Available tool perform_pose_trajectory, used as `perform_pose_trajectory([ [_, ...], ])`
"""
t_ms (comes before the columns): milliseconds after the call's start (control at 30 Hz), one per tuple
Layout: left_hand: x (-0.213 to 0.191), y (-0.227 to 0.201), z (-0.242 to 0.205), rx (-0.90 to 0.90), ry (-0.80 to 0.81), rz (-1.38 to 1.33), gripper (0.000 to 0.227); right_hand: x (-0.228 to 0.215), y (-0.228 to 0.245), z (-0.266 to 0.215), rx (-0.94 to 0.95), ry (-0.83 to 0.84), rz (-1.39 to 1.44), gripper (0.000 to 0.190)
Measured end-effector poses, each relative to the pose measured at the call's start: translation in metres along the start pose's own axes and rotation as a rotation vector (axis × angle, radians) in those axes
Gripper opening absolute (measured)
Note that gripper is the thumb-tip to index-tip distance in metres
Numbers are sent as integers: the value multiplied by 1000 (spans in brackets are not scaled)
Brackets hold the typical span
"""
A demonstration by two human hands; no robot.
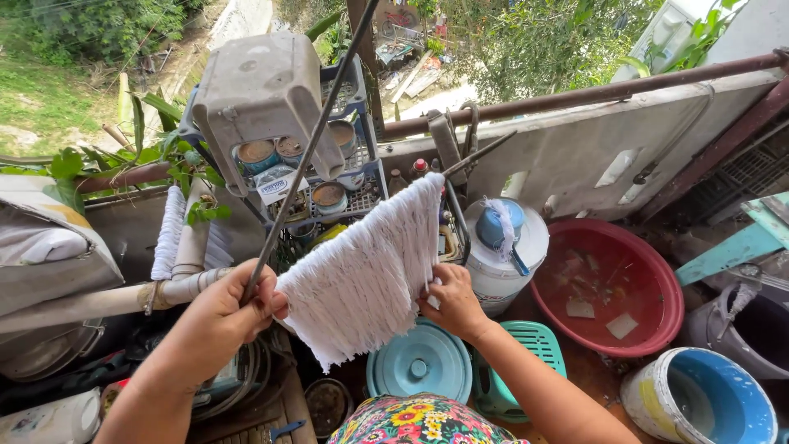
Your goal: The person untangles a large bundle of white cotton wicks and then ties individual wicks into loops at a workstation.
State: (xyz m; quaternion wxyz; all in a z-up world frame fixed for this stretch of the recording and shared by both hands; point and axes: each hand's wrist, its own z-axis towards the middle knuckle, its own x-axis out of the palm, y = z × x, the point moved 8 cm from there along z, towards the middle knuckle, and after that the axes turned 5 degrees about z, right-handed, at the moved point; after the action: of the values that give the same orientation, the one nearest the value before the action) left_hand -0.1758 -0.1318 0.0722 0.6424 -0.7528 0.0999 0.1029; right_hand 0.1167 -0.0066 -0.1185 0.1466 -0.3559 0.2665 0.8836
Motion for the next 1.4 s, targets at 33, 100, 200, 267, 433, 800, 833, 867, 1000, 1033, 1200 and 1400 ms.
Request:
perform_pose_trajectory([
  [33,0,-1,-1,-1,-2,-4,21,14,-16,-21,-2,4,-1,23],
  [100,-6,-8,-1,28,-43,19,24,73,-84,-73,463,443,20,25],
  [200,-8,-19,-3,-15,-43,-7,22,105,-107,-158,667,916,130,40],
  [267,-9,-17,-6,-3,-52,-4,22,80,-99,-121,558,565,237,29],
  [433,3,-25,-11,52,-30,48,22,-83,11,32,104,-283,542,16],
  [800,24,-24,-15,-93,-58,87,17,-75,-11,63,415,-452,1440,12],
  [833,25,-24,-14,-95,-56,86,17,-76,-15,56,417,-453,1439,12],
  [867,29,-24,-12,-98,-35,80,19,-77,-12,52,337,-386,1451,8],
  [1000,39,-31,-2,-51,41,-40,19,-47,-19,21,356,-108,1159,12],
  [1033,40,-39,1,-55,49,-39,19,-36,-29,4,365,-112,1159,12],
  [1200,45,-84,31,87,79,14,25,38,-103,-125,859,215,584,3],
  [1400,84,-144,64,128,203,97,18,-91,-106,-130,663,-552,438,9],
])
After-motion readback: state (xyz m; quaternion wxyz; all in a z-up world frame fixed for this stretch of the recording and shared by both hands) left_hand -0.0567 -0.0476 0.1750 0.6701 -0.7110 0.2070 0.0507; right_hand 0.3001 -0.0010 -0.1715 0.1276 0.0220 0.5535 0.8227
